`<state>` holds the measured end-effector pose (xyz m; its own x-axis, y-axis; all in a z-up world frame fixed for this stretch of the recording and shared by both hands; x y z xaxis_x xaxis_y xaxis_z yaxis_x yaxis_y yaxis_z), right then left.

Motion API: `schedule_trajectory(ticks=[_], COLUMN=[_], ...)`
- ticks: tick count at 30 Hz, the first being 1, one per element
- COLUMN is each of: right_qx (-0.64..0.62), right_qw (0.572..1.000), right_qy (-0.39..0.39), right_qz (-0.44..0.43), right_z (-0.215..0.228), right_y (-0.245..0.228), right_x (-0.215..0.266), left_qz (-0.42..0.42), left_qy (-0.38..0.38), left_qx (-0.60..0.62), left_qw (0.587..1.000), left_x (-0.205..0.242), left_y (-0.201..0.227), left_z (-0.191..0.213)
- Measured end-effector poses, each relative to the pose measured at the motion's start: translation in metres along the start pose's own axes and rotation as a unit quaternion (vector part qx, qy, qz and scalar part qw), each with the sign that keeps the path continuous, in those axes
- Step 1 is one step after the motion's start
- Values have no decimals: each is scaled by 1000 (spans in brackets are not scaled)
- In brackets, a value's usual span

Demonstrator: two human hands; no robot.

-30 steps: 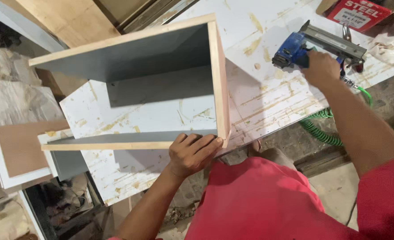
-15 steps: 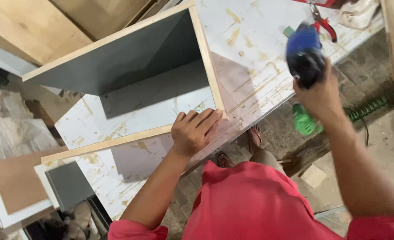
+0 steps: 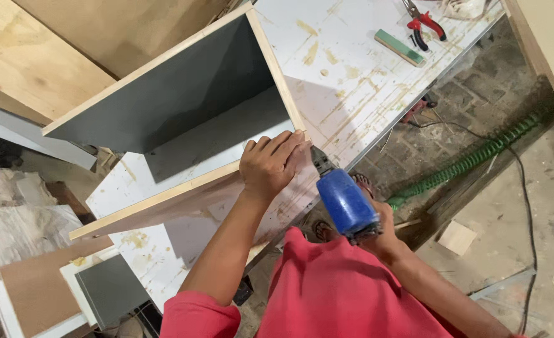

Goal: The person assembles a wooden cabinet by attaching a thin wooden strip to a grey panel using a nail gun. They then attach a wooden back panel to the structure, securing it with the nail gun and a drill.

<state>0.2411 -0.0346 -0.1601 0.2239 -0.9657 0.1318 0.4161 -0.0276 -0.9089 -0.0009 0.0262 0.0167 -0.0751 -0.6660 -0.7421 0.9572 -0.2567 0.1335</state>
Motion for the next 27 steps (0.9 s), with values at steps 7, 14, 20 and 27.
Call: schedule_trajectory(ticks=[7, 14, 20, 27], right_qx=[-2, -76, 30, 14], right_qw=[984, 996, 997, 994], right_qy=[26, 7, -26, -23], right_qz=[174, 53, 72, 110], right_z=[-5, 24, 7, 31], right_y=[-19, -104, -59, -149], right_x=[2, 5, -6, -5], left_qz=[-1, 4, 3, -17], left_qy=[-8, -6, -27, -17], left_qx=[6, 4, 22, 2], left_qw=[1000, 1000, 999, 1000], left_x=[1, 3, 3, 0], left_y=[-3, -3, -4, -7], left_z=[-2, -2, -3, 1])
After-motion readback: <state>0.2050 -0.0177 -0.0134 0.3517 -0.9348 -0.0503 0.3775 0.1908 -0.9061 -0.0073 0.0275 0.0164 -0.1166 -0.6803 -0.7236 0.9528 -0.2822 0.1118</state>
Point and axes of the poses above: each hand's wrist, its own x-axis away from the middle knuckle, its own z-axis out of the back of the hand, y = z × x, the point moved 3 cm from there along -x, towards the middle knuckle, and after that the axes turned 10 degrees about z, right-handed, at the moved point
